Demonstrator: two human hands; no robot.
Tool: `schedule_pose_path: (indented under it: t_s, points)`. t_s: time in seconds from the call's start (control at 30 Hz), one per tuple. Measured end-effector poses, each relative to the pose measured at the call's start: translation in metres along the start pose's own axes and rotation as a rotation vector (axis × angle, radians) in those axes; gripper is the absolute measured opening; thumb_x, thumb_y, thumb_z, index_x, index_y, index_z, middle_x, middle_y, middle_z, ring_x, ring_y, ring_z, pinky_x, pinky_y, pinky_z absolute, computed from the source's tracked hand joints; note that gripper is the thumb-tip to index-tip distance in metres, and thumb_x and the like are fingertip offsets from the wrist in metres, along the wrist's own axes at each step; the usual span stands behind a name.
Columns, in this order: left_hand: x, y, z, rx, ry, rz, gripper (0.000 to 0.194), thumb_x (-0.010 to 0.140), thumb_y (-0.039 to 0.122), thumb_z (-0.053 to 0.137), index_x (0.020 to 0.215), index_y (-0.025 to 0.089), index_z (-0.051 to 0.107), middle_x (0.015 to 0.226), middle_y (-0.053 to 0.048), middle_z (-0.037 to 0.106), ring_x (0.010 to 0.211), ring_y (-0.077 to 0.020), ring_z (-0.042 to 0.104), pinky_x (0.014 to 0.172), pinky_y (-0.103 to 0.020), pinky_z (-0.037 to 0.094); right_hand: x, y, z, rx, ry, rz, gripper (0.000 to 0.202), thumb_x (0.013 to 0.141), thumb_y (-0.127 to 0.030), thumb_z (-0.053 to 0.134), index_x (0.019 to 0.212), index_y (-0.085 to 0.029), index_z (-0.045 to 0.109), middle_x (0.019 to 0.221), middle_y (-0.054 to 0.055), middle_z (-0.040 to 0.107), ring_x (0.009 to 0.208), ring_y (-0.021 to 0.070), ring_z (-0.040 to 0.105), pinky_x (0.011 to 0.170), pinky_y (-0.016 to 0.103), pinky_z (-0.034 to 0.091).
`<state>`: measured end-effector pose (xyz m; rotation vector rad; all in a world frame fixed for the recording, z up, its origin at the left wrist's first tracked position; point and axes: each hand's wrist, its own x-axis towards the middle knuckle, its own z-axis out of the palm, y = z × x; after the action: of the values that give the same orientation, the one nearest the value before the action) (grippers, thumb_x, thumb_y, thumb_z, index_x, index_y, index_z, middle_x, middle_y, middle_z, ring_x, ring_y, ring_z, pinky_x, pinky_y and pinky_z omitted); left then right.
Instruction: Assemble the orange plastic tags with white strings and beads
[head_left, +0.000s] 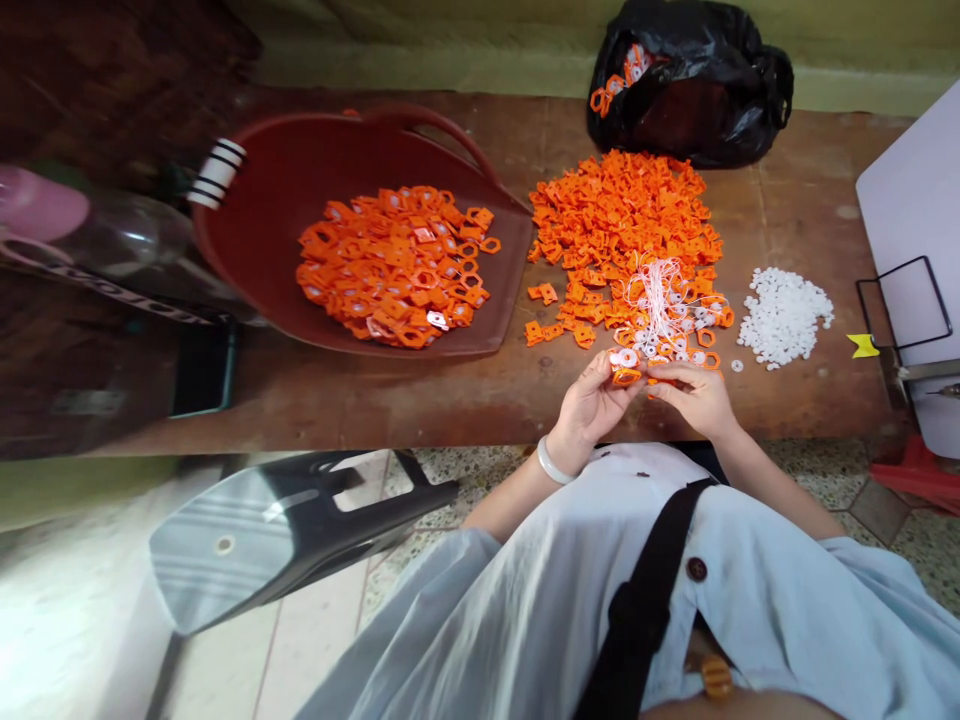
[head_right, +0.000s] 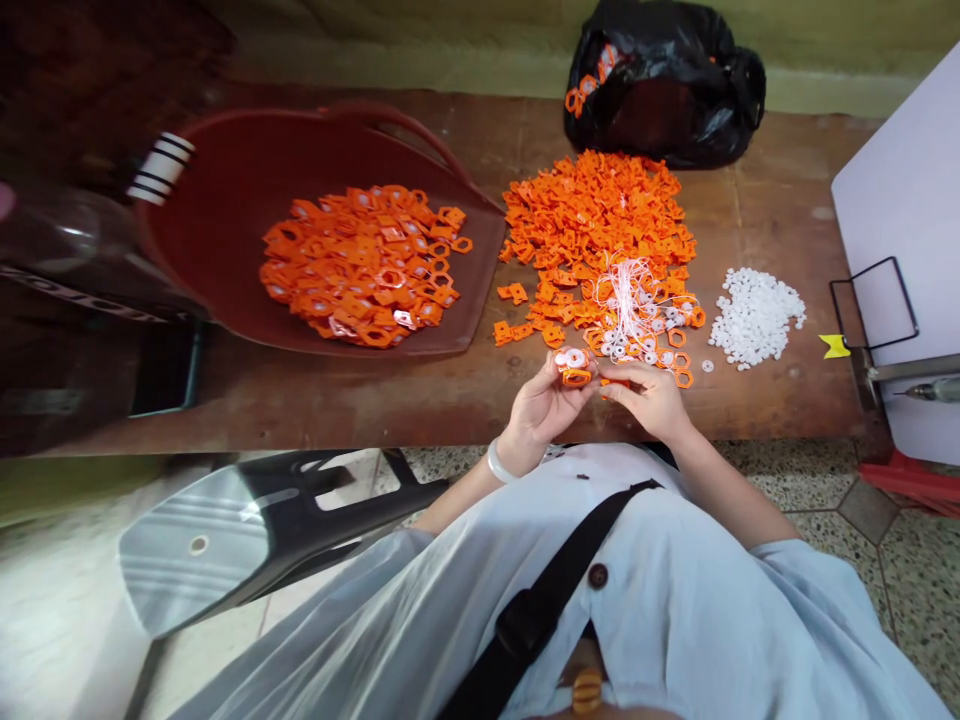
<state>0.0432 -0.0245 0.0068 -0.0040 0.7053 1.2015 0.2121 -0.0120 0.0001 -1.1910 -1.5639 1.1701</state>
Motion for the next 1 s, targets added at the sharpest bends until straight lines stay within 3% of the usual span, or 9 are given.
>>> schedule_pose_path:
  t_s: [0.13,0.2,0.37,0.53,0.67,0.73,0.87,1.0]
  points:
    - [-0.004,0.002,0.001,-0.028,-0.058,0.011,0.011,0.089,0.019,0.056,0.082,0.018,0.064,0.081,-0.001,0.071,0.082,-0.0157,0.069,0.102,-0.051,0.049,0.003,0.003,-0.004,-0.07,0.188,0.075,0.019,0.074,-0.038,0.076,0.086,-0.022,0.077,0.082,0.003,0.078,0.07,0.0179,0.072,0.066,0.032,0.06]
    - [-0.006,0.002,0.003,-0.041,-0.076,-0.001,0.013,0.09,0.019,0.055,0.081,0.017,0.064,0.08,-0.001,0.071,0.082,-0.0158,0.069,0.104,-0.055,0.047,0.006,0.002,-0.005,-0.128,0.247,0.039,0.017,0.076,-0.034,0.075,0.087,-0.022,0.077,0.084,0.004,0.078,0.072,0.018,0.072,0.069,0.032,0.06]
    - [-0.006,0.003,0.007,-0.037,-0.013,0.016,0.014,0.091,0.022,0.055,0.08,0.018,0.062,0.081,0.0,0.071,0.081,-0.016,0.069,0.104,-0.057,0.046,0.007,0.001,-0.003,-0.105,0.116,-0.036,0.015,0.079,-0.033,0.071,0.089,-0.025,0.078,0.089,0.004,0.078,0.079,0.0189,0.073,0.073,0.033,0.061]
    - [-0.004,0.008,0.001,-0.045,-0.037,0.052,0.015,0.091,0.027,0.057,0.081,0.018,0.062,0.083,0.0,0.071,0.082,-0.0154,0.069,0.103,-0.056,0.046,0.004,0.01,-0.008,-0.035,-0.066,-0.058,0.015,0.082,-0.037,0.069,0.09,-0.028,0.079,0.097,0.004,0.078,0.092,0.019,0.072,0.086,0.037,0.06]
    - [-0.005,0.008,0.0,-0.03,-0.055,0.053,0.012,0.089,0.028,0.06,0.081,0.019,0.062,0.083,0.0,0.071,0.082,-0.0151,0.069,0.103,-0.056,0.046,0.006,0.013,-0.017,-0.067,-0.109,-0.096,0.014,0.081,-0.038,0.071,0.09,-0.03,0.078,0.095,0.003,0.075,0.089,0.0172,0.07,0.081,0.035,0.059]
    - [-0.006,0.008,0.002,-0.012,-0.062,0.039,0.01,0.087,0.026,0.062,0.08,0.019,0.062,0.082,0.0,0.07,0.083,-0.0157,0.069,0.104,-0.057,0.046,0.009,0.007,-0.024,-0.093,-0.104,-0.098,0.015,0.081,-0.038,0.072,0.091,-0.029,0.078,0.093,0.003,0.074,0.086,0.0168,0.07,0.079,0.034,0.059]
    - [-0.01,0.005,0.007,0.042,-0.104,-0.028,0.005,0.083,0.02,0.065,0.079,0.017,0.063,0.077,0.0,0.069,0.078,-0.0162,0.068,0.1,-0.056,0.049,0.015,-0.022,-0.035,-0.062,0.027,-0.144,0.021,0.079,-0.038,0.075,0.096,-0.026,0.076,0.099,0.006,0.075,0.092,0.0197,0.071,0.085,0.038,0.059]
    - [-0.011,-0.001,0.009,0.077,-0.143,-0.086,0.007,0.08,0.018,0.069,0.078,0.017,0.062,0.076,-0.001,0.069,0.072,-0.0155,0.067,0.094,-0.051,0.054,0.016,-0.049,-0.031,-0.053,-0.078,-0.332,0.01,0.08,-0.032,0.075,0.089,-0.029,0.077,0.098,0.004,0.077,0.093,0.0207,0.072,0.087,0.041,0.058]
